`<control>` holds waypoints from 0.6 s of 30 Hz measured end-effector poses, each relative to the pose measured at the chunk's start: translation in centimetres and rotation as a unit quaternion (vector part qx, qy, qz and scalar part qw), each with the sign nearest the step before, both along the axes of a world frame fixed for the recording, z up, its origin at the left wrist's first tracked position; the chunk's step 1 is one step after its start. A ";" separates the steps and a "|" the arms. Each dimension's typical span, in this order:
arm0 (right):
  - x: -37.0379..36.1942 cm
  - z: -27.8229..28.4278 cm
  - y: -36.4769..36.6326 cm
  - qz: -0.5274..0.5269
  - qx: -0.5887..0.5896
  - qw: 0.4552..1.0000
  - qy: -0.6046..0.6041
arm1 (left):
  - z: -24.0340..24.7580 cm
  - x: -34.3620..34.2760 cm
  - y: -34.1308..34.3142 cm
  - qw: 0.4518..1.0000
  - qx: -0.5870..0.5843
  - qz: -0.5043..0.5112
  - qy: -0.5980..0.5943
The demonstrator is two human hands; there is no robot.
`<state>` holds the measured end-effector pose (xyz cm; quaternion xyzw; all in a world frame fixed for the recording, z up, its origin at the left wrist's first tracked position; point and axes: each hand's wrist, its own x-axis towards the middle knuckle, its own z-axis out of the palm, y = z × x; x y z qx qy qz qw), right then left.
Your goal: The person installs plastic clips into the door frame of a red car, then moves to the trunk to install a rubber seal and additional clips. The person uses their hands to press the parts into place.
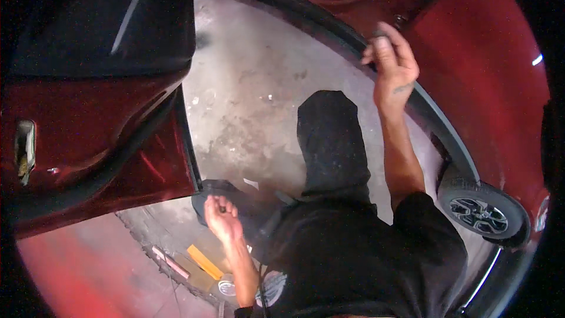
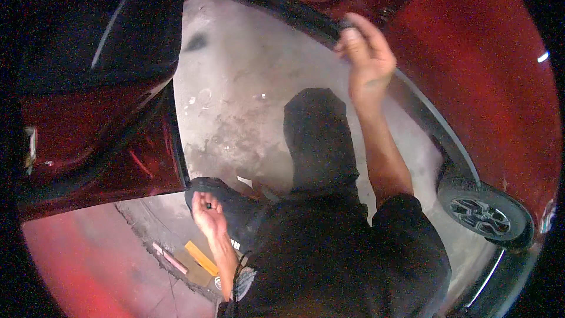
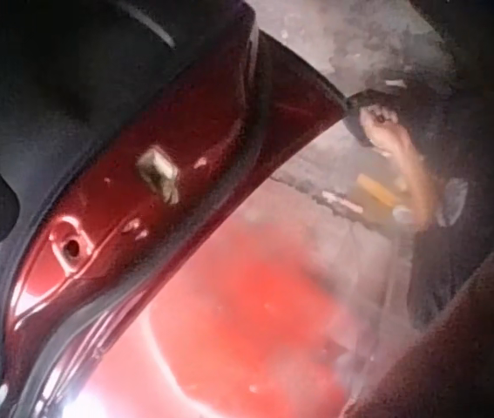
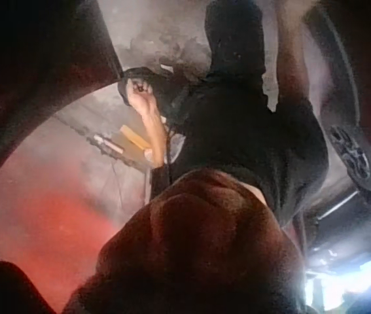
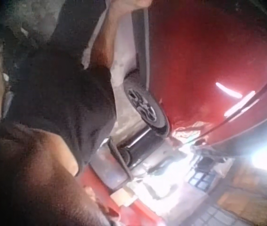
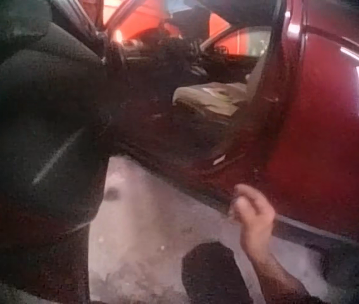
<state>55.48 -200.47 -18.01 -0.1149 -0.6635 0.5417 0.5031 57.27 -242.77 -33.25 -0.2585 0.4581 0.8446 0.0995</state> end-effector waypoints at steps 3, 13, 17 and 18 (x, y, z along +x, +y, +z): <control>-1.4 -2.2 -3.3 0.100 -0.004 0.993 -0.058 | 0.4 -0.6 -0.7 0.981 -0.161 0.075 0.081; -4.1 -5.7 -11.2 0.327 -0.132 0.929 -0.109 | 0.3 -4.0 -2.7 0.938 -0.302 0.012 0.170; -4.0 -6.0 -13.6 0.409 -0.203 0.882 -0.115 | 0.9 -4.1 -2.4 0.916 -0.357 0.006 0.182; -4.1 -6.1 -13.9 0.429 -0.217 0.869 -0.121 | 1.4 -3.8 -1.8 0.927 -0.337 0.032 0.165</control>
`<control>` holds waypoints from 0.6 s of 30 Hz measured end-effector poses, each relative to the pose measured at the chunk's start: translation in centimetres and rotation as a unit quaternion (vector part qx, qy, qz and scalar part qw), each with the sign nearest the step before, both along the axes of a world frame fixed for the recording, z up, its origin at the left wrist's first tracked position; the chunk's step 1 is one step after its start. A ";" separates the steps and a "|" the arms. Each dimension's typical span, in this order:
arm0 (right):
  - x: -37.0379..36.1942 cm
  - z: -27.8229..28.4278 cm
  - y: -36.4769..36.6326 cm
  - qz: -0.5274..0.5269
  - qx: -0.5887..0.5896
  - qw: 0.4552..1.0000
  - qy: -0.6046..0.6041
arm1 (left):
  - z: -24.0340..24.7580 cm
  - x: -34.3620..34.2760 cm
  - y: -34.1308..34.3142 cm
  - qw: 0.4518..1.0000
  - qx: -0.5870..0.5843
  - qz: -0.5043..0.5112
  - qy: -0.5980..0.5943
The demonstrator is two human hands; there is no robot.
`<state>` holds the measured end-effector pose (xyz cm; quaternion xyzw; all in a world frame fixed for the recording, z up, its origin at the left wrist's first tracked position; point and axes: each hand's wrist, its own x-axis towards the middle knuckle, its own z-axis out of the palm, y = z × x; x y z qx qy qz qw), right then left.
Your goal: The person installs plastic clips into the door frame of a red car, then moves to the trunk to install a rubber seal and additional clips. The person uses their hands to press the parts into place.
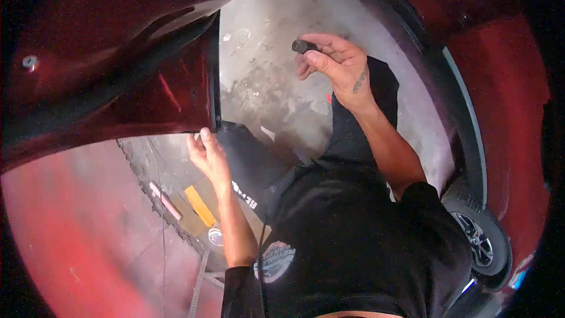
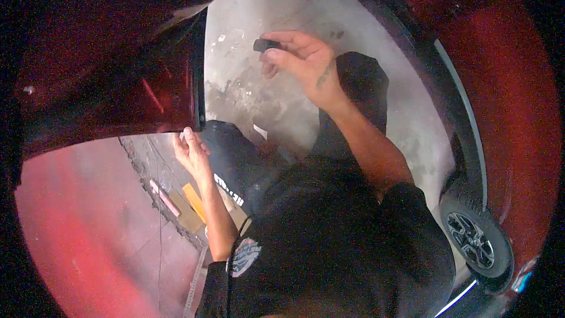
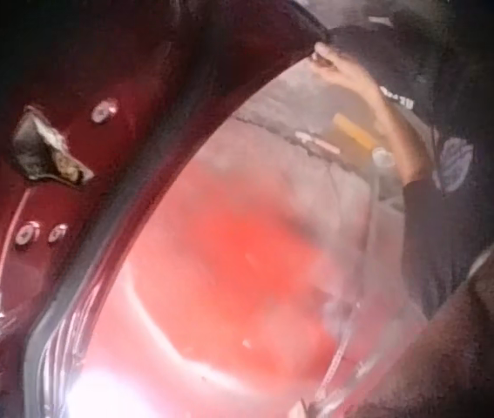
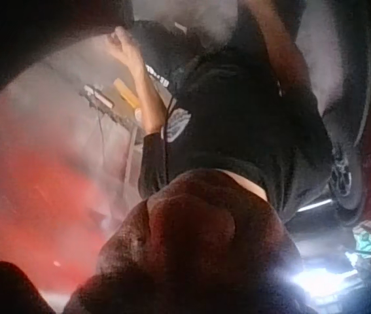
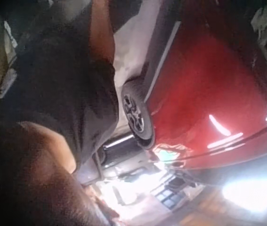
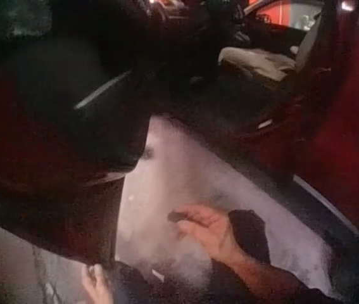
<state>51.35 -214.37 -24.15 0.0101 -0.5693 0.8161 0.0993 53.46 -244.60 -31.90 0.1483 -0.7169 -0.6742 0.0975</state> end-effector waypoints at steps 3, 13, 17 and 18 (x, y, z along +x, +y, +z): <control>0.2 -0.2 -1.0 0.046 -0.005 0.999 -0.009 | 0.1 1.1 0.8 0.994 0.093 0.060 -0.014; 1.0 -1.2 -4.1 0.109 0.080 0.991 -0.014 | 7.7 1.5 7.2 0.974 0.110 -0.199 0.017; 1.6 -1.2 -5.2 0.125 0.202 0.971 0.018 | 7.0 0.9 7.9 0.969 0.127 -0.212 0.027; 1.6 -1.4 -5.3 0.130 0.230 0.964 0.023 | 6.7 1.0 7.9 0.971 0.131 -0.198 0.021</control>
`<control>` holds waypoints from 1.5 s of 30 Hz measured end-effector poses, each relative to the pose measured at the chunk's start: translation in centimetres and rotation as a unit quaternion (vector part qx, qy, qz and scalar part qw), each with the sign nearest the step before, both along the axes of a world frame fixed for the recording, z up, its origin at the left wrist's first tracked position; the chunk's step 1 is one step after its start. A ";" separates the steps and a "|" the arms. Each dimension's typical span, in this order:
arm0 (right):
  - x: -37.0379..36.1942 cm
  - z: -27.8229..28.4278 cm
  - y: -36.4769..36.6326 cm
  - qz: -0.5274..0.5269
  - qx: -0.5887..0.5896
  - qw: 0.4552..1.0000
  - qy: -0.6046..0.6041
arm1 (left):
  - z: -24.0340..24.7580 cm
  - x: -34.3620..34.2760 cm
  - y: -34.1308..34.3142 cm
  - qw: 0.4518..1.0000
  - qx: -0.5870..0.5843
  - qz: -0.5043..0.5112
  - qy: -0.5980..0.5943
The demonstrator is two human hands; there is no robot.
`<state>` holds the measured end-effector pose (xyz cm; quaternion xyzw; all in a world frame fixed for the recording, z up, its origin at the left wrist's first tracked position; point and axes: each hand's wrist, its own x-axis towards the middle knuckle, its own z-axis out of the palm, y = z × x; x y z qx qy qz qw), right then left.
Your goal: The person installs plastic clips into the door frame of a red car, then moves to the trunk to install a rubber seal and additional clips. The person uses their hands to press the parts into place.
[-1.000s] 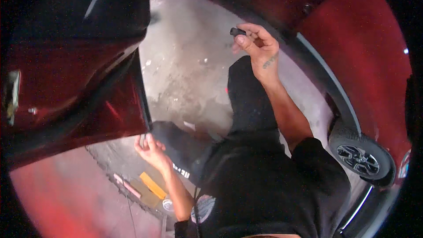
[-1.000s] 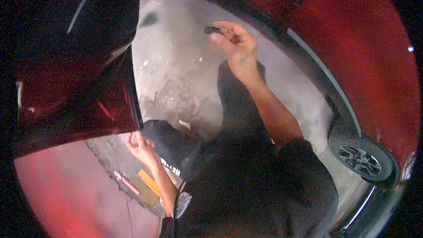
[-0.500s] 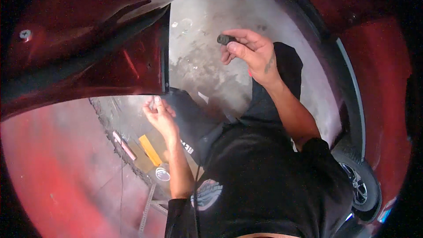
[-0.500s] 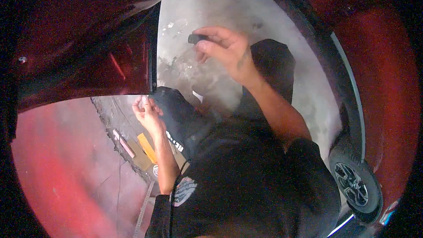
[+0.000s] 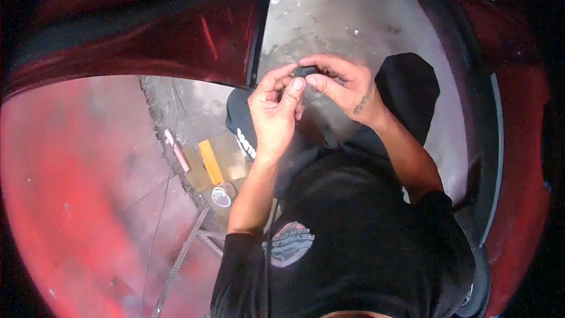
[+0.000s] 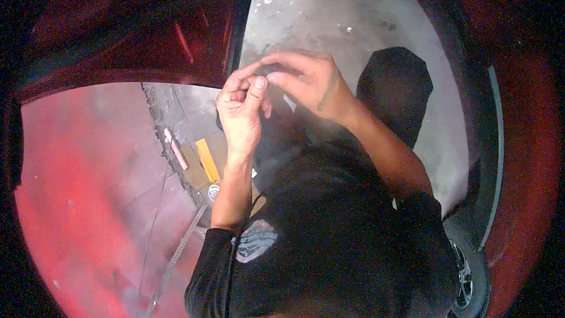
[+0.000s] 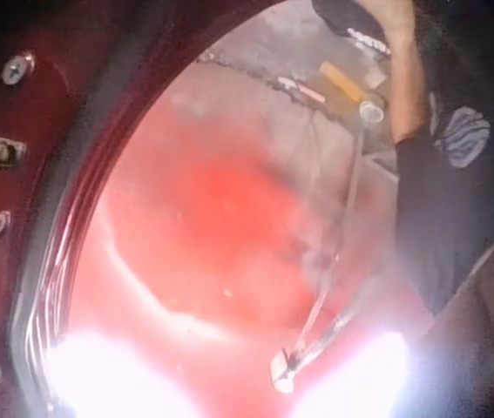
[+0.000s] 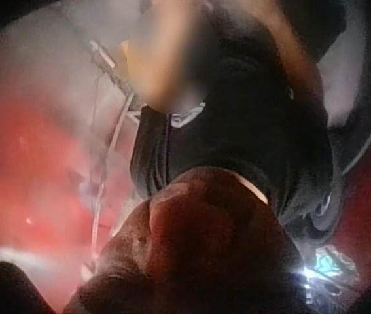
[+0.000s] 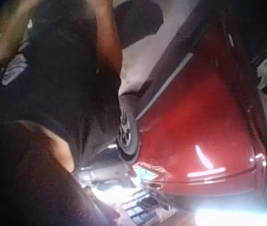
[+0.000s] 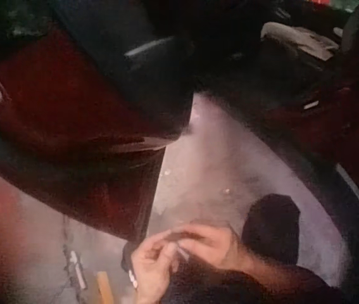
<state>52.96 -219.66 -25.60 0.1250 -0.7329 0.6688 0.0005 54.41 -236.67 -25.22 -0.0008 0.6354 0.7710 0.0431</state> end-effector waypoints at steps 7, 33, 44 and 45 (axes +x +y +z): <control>-1.6 -1.7 -2.3 0.017 0.142 0.942 0.303 | -2.2 0.2 -2.2 0.997 0.038 0.048 -0.052; -10.4 -6.0 -8.4 -0.035 0.139 0.937 0.319 | -7.5 -2.6 -8.9 0.973 -0.185 0.141 -0.004; -10.3 -6.0 -8.4 -0.049 0.158 0.931 0.325 | -7.2 -2.5 -8.7 0.958 -0.248 0.146 0.000; -10.5 -6.0 -8.4 -0.040 0.170 0.927 0.333 | -7.1 -2.5 -8.6 0.959 -0.244 0.145 0.003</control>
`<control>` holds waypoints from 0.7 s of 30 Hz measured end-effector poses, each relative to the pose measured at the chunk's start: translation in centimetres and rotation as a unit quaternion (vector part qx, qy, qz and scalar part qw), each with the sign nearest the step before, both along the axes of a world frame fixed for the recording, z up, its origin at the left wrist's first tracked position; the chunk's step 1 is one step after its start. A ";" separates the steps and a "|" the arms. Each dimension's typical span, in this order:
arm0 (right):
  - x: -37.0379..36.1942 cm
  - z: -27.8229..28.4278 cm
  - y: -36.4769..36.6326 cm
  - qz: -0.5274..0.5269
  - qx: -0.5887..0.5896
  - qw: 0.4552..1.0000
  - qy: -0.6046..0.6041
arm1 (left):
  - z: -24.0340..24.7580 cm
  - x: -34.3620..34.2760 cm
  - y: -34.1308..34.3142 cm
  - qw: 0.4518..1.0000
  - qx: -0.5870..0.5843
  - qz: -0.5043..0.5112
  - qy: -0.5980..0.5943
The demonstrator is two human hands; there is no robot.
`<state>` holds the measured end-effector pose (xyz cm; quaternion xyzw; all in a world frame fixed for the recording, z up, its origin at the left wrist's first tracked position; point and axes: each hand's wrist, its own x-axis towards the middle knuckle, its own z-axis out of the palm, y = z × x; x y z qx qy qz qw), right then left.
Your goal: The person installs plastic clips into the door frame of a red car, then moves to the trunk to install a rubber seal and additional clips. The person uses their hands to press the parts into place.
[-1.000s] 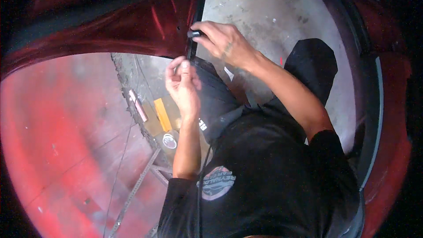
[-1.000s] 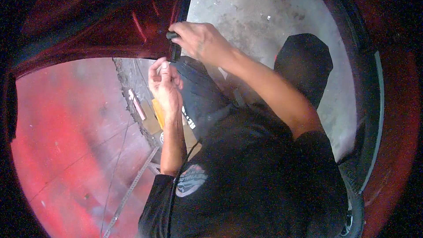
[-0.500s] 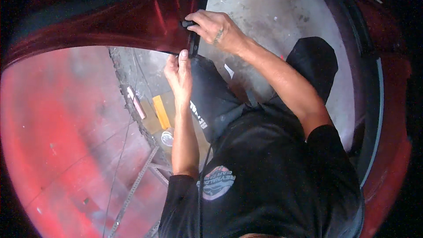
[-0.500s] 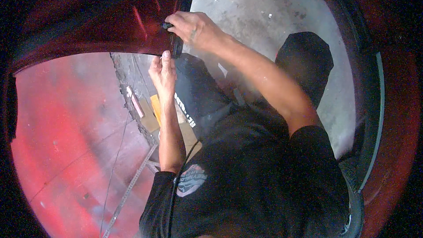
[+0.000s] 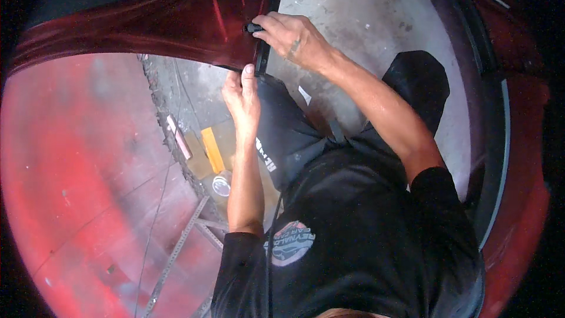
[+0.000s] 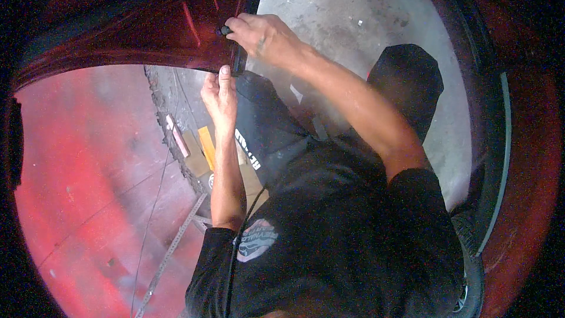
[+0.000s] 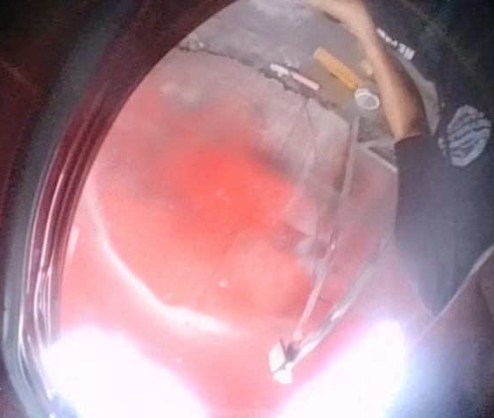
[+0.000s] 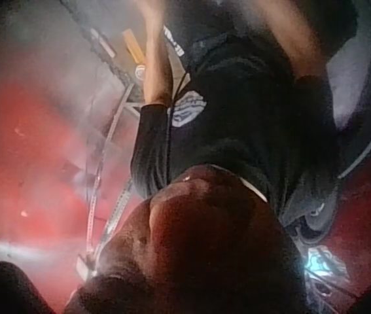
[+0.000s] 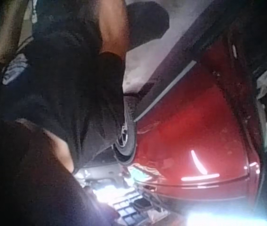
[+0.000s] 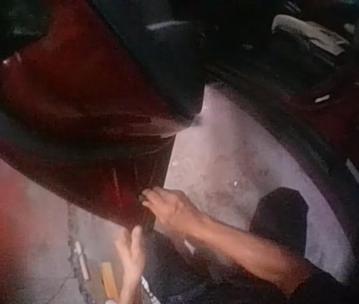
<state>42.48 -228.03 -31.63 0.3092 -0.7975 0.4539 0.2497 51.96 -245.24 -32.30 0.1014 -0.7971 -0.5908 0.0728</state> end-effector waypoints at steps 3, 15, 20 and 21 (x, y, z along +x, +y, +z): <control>-0.4 0.1 0.1 0.015 0.019 1.000 0.012 | 0.2 0.0 0.3 1.000 0.002 0.001 0.005; -0.8 0.7 -0.4 0.010 0.026 0.998 0.053 | 0.7 0.0 0.5 0.999 -0.048 -0.002 0.013; 0.8 2.9 -1.4 -0.037 -0.064 0.961 -0.267 | 0.2 0.1 0.3 0.998 -0.055 0.002 0.016; 0.7 3.0 -1.4 -0.038 -0.049 0.965 -0.253 | 0.3 0.1 0.3 0.998 -0.053 0.000 0.017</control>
